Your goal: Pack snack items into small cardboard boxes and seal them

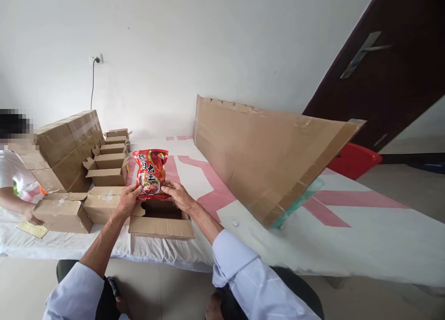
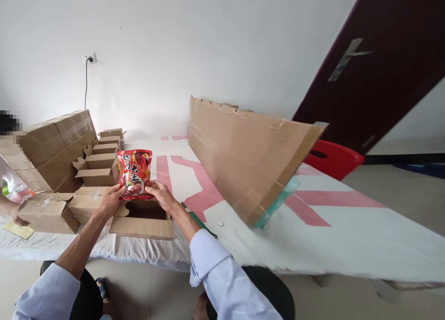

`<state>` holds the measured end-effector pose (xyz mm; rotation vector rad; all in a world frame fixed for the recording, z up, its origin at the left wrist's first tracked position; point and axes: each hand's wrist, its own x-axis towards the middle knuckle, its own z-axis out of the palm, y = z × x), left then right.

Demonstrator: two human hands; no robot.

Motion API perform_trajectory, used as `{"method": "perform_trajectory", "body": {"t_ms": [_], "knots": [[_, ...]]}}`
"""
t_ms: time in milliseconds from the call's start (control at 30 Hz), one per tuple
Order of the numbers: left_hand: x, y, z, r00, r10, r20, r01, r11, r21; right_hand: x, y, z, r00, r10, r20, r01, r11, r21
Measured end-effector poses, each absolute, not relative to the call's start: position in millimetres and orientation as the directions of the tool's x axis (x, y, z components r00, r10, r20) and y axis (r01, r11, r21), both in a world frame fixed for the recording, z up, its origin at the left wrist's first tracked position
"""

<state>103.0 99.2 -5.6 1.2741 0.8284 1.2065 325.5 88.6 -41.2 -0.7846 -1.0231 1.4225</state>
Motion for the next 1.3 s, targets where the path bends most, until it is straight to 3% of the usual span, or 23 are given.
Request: {"method": "perform_trajectory", "body": {"t_ms": [67, 133, 167, 233, 300, 367, 433, 533, 800, 967, 1133, 1300], "knots": [[100, 95, -3, 0.262, 0.950, 0.172, -0.138, -0.140, 0.981, 328, 84, -39, -0.092, 0.989, 0.120, -0.397, 0.074, -0.915], [92, 92, 3, 0.308, 0.916, 0.258, 0.034, -0.282, 0.959, 333, 81, -36, -0.013, 0.991, 0.135, -0.372, 0.121, -0.920], [87, 91, 7, 0.346, 0.884, 0.315, 0.178, -0.392, 0.903, 337, 80, -34, 0.039, 0.989, 0.144, -0.347, 0.149, -0.926], [73, 92, 15, 0.476, 0.805, 0.356, 0.488, -0.578, 0.654, 346, 77, -30, 0.140, 0.974, 0.176, -0.276, 0.209, -0.938], [58, 94, 22, 0.603, 0.763, 0.233, 0.671, -0.643, 0.370, 355, 76, -27, 0.218, 0.951, 0.218, -0.193, 0.261, -0.946], [46, 97, 25, 0.654, 0.754, 0.063, 0.732, -0.652, 0.197, 363, 75, -27, 0.255, 0.936, 0.241, -0.113, 0.277, -0.954], [39, 100, 25, 0.646, 0.763, -0.038, 0.762, -0.641, 0.088, 369, 75, -28, 0.260, 0.937, 0.233, -0.055, 0.255, -0.965], [40, 103, 25, 0.605, 0.793, -0.072, 0.794, -0.607, -0.012, 371, 76, -30, 0.249, 0.943, 0.219, -0.044, 0.237, -0.970], [61, 110, 43, 0.577, 0.812, -0.091, 0.806, -0.584, -0.099, 382, 71, -33, 0.309, 0.924, 0.226, 0.008, 0.235, -0.972], [36, 92, 43, 0.660, 0.744, -0.107, 0.746, -0.665, -0.020, 402, 74, -30, 0.289, 0.928, 0.237, 0.033, 0.237, -0.971], [14, 66, 39, 0.739, 0.664, -0.115, 0.672, -0.739, 0.052, 412, 109, 14, 0.137, 0.914, 0.382, 0.126, 0.366, -0.922], [8, 53, 41, 0.772, 0.628, -0.100, 0.636, -0.760, 0.133, 385, 163, 63, -0.052, 0.849, 0.526, 0.384, 0.503, -0.774]]}}
